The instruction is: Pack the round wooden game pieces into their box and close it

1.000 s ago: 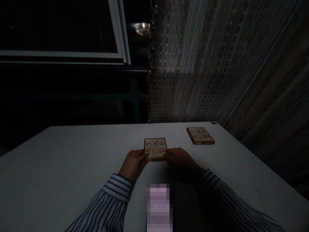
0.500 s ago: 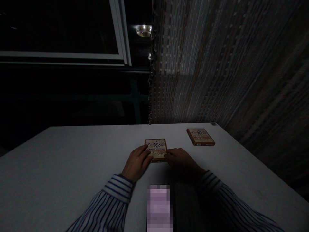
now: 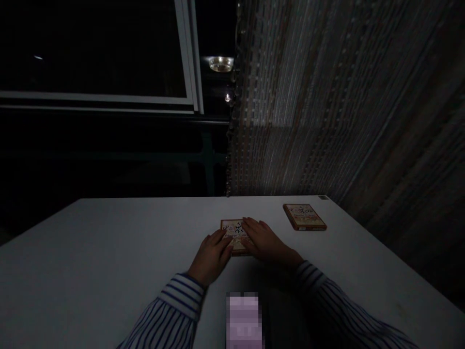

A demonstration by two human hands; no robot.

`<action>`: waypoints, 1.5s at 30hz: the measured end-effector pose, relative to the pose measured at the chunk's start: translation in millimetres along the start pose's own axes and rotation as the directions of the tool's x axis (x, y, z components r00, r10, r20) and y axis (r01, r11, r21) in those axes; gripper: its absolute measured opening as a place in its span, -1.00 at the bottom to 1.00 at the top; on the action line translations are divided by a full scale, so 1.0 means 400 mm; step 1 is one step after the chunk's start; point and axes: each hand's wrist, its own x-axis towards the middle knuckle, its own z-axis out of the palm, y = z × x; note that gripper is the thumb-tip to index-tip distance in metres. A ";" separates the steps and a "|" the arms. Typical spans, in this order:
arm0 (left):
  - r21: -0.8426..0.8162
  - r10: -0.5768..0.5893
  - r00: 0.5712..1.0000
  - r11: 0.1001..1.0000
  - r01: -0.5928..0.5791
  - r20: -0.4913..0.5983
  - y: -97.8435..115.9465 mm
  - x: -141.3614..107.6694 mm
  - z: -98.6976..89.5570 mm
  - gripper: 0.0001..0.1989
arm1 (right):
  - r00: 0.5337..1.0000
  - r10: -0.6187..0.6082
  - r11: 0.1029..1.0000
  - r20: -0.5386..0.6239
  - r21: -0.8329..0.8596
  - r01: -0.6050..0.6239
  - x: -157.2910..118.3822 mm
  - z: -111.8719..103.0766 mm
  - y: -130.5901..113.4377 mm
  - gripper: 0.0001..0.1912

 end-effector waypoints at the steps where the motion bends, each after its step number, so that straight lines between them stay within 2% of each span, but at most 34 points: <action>1: -0.004 0.008 1.000 1.000 -0.008 -0.003 0.000 0.000 -0.001 -0.68 | 1.000 0.009 1.000 0.027 0.008 -0.009 0.006 0.002 0.000 -0.46; 4: -0.021 0.022 0.999 1.000 -0.023 -0.026 0.002 0.004 -0.006 -0.70 | 0.996 0.028 0.999 0.083 0.035 -0.031 0.015 0.012 0.001 -0.46; 8: -0.043 -0.021 0.999 0.999 0.020 -0.035 0.006 0.032 -0.018 -0.73 | 0.995 0.033 0.998 0.097 0.057 -0.038 0.015 0.025 0.004 -0.46; 11: -0.042 -0.051 0.999 0.998 0.051 -0.001 0.001 0.065 -0.012 -0.70 | 0.995 0.026 0.998 0.098 0.054 -0.031 0.014 0.030 0.005 -0.46; 14: -0.028 -0.081 0.994 0.996 0.083 0.066 -0.014 0.090 0.016 -0.59 | 0.996 0.026 0.998 0.090 0.049 -0.030 0.015 0.040 0.008 -0.46; 18: -0.018 -0.111 0.981 0.993 0.115 0.156 -0.028 0.093 0.048 -0.54 | 0.999 0.021 0.999 0.050 0.039 -0.023 0.019 0.048 0.014 -0.47; 22: 0.005 -0.131 0.976 0.991 0.133 0.175 -0.019 0.083 0.045 -0.53 | 0.999 -0.013 0.998 0.044 0.060 0.010 0.035 0.030 0.020 -0.50; 24: 0.019 -0.134 0.974 0.991 0.133 0.182 -0.013 0.082 0.039 -0.53 | 0.998 0.011 0.997 0.066 0.080 -0.017 0.046 0.021 0.022 -0.51; 28: 0.034 -0.132 0.976 0.991 0.129 0.173 -0.010 0.082 0.037 -0.54 | 0.990 0.052 0.993 0.131 0.102 -0.066 0.063 0.028 0.024 -0.45; 33: 0.053 -0.138 0.976 0.990 0.131 0.171 -0.010 0.083 0.037 -0.54 | 0.985 0.079 0.988 0.153 0.117 -0.097 0.061 0.032 0.023 -0.44; 41: 0.049 -0.149 0.979 0.988 0.144 0.136 -0.001 0.086 0.030 -0.56 | 0.991 0.117 0.992 0.063 0.047 -0.120 -0.005 0.022 0.020 -0.51; 45: 0.022 -0.174 0.983 0.985 0.173 0.052 0.000 0.082 0.030 -0.57 | 0.991 0.134 0.989 0.025 0.052 -0.135 -0.017 0.042 0.018 -0.52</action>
